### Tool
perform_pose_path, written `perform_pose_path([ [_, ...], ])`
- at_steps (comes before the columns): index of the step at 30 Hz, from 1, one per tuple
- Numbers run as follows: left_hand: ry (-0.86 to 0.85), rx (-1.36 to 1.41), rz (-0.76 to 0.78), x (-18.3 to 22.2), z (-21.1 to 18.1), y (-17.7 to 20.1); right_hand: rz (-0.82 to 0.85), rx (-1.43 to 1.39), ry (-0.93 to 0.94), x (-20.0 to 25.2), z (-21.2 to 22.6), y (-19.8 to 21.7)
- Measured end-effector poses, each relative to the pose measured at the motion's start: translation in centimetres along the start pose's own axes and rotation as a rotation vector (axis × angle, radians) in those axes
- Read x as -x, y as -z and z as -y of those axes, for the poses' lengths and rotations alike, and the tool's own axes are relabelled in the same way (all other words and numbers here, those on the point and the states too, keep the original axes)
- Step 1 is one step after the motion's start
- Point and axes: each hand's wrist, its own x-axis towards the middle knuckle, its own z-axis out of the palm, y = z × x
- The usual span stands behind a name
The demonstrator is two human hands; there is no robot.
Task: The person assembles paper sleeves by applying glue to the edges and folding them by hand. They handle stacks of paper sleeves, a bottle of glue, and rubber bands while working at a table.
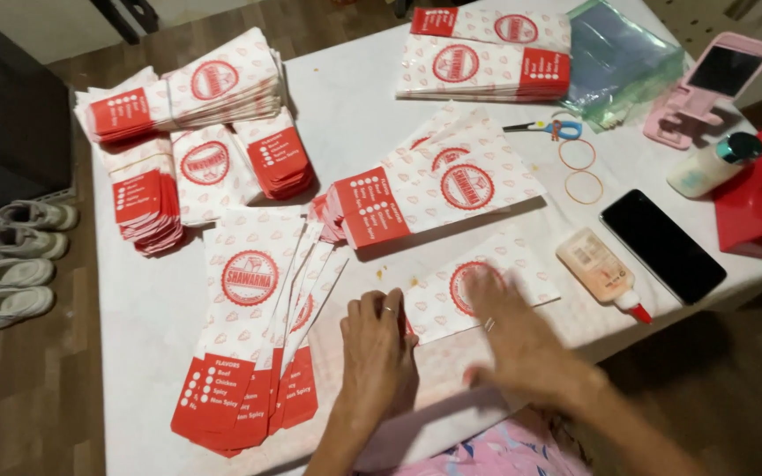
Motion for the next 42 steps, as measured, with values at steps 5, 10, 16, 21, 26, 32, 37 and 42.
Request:
perform_pose_path([
  [5, 0.036, 0.004, 0.15, -1.9, 2.7, -0.9, 0.081, -0.328, -0.201, 4.7, -0.8, -0.6],
  [10, 0.007, 0.048, 0.211, -2.5, 3.1, -0.9, 0.013, -0.146, -0.279, 6.5, -4.1, -0.1],
  [16, 0.294, 0.401, 0.167, 0.5, 4.6, 7.4, -0.474, -0.269, -0.246, -1.3, -2.3, 5.8],
  [21, 0.349, 0.024, -0.492, 4.1, 6.6, 15.0, -0.495, -0.202, -0.061, -8.5, -3.8, 4.0],
  [26, 0.229, -0.57, -0.548, 5.9, 9.9, 12.8, -0.335, -0.14, 0.065, -11.6, -4.2, 1.5],
  [32, 0.545, -0.563, 0.004, 5.4, 8.4, 9.0, -0.398, -0.112, 0.018, -5.3, 0.1, 2.2],
  [37, -0.192, 0.172, -0.257, 2.4, 0.7, 6.1, -0.327, -0.272, -0.013, -0.5, 0.6, 1.7],
  [42, -0.393, 0.062, -0.182, 1.1, -1.1, 2.4, -0.427, -0.009, -0.468, 4.0, -5.2, 4.0],
])
